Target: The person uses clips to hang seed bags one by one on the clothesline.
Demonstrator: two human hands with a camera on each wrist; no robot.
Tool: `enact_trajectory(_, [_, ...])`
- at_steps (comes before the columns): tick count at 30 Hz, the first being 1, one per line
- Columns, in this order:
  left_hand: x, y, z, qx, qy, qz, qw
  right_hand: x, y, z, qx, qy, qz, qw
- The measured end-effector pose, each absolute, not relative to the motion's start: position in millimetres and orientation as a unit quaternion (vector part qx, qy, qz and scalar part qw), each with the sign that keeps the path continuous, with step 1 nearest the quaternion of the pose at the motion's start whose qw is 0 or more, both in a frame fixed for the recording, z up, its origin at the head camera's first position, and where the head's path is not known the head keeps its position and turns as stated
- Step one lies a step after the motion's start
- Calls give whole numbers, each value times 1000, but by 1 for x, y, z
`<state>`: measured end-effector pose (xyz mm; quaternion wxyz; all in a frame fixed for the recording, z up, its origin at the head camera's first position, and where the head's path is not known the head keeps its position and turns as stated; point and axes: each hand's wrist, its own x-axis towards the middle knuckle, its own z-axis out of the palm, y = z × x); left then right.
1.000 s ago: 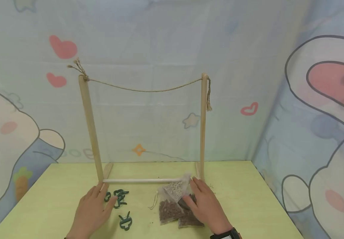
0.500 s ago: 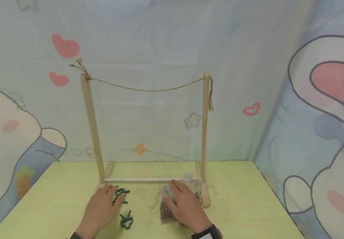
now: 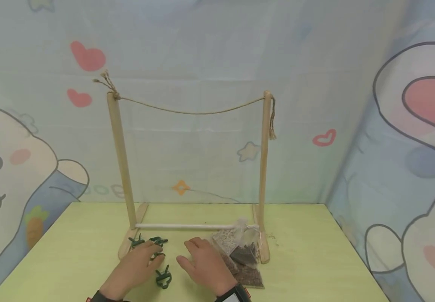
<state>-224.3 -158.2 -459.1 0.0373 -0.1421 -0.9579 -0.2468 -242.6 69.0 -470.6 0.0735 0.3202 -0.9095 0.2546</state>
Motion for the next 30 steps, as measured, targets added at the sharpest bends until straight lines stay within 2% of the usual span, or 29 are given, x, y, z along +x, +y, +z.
enact_trajectory(9, [-233, -158, -478, -202, -961, -182, 41, -243, 55, -482, 369, -896, 242, 55])
enact_trajectory(17, [-233, -152, -487, -181, -970, -163, 20, -241, 52, -484, 376, -891, 254, -6])
enact_trajectory(25, [-230, -148, -491, -153, -973, -172, -1, -241, 52, -482, 356, -900, 249, -30])
enact_trajectory(30, [-231, -148, -492, -153, -973, -173, 5, -242, 54, -482, 352, -901, 252, -37])
